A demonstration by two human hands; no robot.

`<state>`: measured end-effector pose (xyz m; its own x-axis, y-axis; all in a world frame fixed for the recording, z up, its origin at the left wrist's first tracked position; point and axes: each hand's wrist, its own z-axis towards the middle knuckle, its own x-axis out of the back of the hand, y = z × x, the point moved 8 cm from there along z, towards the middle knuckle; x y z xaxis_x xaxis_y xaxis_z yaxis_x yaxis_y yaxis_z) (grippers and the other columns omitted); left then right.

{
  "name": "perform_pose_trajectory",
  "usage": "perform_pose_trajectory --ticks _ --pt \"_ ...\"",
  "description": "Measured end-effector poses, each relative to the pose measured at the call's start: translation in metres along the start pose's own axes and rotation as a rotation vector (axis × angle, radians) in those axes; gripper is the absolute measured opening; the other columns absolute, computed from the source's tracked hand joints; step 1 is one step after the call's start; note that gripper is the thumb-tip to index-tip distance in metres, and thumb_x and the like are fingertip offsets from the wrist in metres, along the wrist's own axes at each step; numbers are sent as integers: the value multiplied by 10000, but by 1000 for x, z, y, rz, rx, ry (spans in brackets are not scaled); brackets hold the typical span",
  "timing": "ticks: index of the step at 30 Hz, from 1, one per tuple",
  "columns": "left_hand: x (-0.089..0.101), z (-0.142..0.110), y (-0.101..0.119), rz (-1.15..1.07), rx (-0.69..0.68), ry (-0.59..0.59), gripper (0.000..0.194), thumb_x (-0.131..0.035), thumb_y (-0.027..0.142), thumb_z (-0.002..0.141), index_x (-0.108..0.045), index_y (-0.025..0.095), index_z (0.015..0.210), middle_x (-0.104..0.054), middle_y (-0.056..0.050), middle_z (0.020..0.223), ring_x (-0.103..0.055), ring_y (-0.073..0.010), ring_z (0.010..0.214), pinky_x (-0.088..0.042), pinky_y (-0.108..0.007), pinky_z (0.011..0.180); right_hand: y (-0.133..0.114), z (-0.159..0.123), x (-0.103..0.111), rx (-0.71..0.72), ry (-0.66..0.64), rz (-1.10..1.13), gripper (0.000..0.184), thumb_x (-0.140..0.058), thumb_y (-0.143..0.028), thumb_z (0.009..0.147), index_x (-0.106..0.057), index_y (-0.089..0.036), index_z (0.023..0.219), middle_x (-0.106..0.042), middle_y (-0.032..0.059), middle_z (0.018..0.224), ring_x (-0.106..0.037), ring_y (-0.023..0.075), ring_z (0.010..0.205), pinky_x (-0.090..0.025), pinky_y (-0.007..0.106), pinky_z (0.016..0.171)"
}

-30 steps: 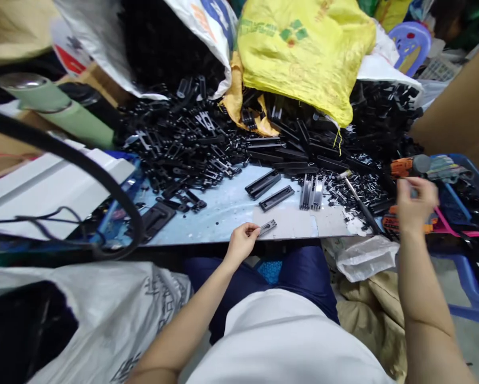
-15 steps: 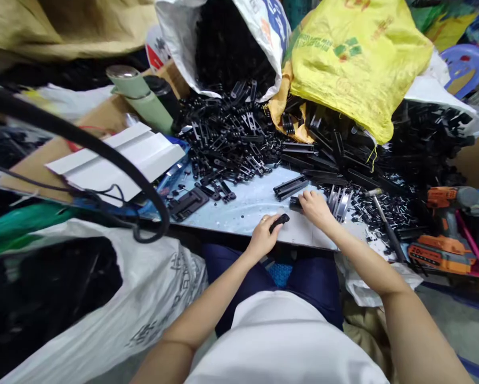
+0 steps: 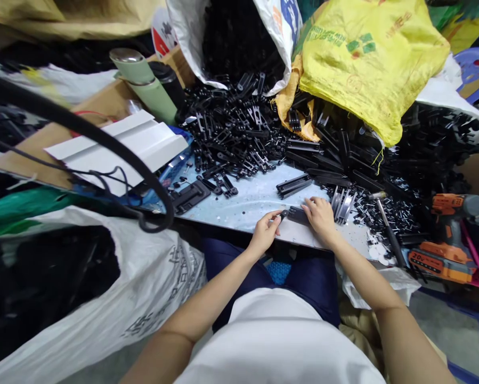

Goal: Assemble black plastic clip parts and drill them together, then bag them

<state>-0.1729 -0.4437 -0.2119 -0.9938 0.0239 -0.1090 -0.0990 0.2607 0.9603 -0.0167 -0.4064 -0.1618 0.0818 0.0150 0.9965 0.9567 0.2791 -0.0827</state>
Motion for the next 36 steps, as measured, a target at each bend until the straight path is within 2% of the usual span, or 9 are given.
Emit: perform_pose_trajectory --ticks 5,8,11,14,20,25,28,31,36 --pt "5 -1 7 37 -56 21 419 -546 445 778 -607 147 1067 -539 29 625 -409 -43 404 -333 -179 390 -10 3 -4 130 20 133 518 -428 -509 863 -547 -147 1213 -610 143 1025 -534 255 935 -397 385 828" --pt "-5 -2 14 84 -134 -27 429 -534 440 802 -586 173 1134 -554 -1 764 -419 -33 418 -366 -184 397 -12 -3 -7 53 17 511 504 -344 -501 897 -531 -180 1237 -621 107 962 -580 209 845 -456 358 775" --pt "-15 -5 29 190 -253 -47 409 -504 406 840 -571 179 1174 -546 -22 818 -471 -58 488 -432 -210 470 -17 -10 -17 -52 -96 998 575 -287 -547 891 -438 -203 1326 -625 56 850 -588 148 621 -503 306 595" --pt "-18 -11 46 365 -401 -21 357 -479 342 866 -579 187 1172 -558 -36 817 -535 -120 660 -491 -272 654 -19 -15 -15 -62 -162 1195 632 -357 -581 853 -408 -196 1351 -608 38 803 -533 108 494 -490 276 491" --pt "-27 -24 58 523 -506 21 330 -427 311 894 -588 197 1159 -556 -46 822 -555 -149 752 -489 -285 727 -20 -20 13 188 -72 974 512 -487 -496 834 -506 -243 1278 -602 40 882 -533 95 573 -510 272 620" --pt "-28 -32 68 458 -631 227 357 -350 325 926 -560 193 1183 -562 -62 852 -556 -158 819 -480 -296 759 -25 -28 13 101 91 1007 523 -389 -493 882 -437 -232 1334 -584 63 926 -502 82 505 -504 267 566" --pt "-31 -30 69 473 -696 121 360 -343 336 926 -572 190 1163 -574 -62 853 -555 -158 818 -481 -302 759 -31 -34 11 124 119 973 526 -379 -487 888 -426 -225 1343 -596 69 911 -559 121 607 -514 294 642" --pt "-31 -25 58 517 -648 17 361 -339 337 924 -583 191 1147 -585 -66 864 -558 -165 823 -480 -314 770 -34 -36 9 168 101 869 520 -357 -477 898 -420 -222 1347 -617 85 990 -595 175 846 -495 329 782" --pt "-20 -21 31 666 -409 148 380 -309 269 916 -507 191 1231 -573 -117 1059 -556 -212 977 -461 -368 848 -14 -28 7 123 -7 554 463 -334 -436 913 -466 -236 1309 -610 78 1067 -581 187 941 -480 325 812"
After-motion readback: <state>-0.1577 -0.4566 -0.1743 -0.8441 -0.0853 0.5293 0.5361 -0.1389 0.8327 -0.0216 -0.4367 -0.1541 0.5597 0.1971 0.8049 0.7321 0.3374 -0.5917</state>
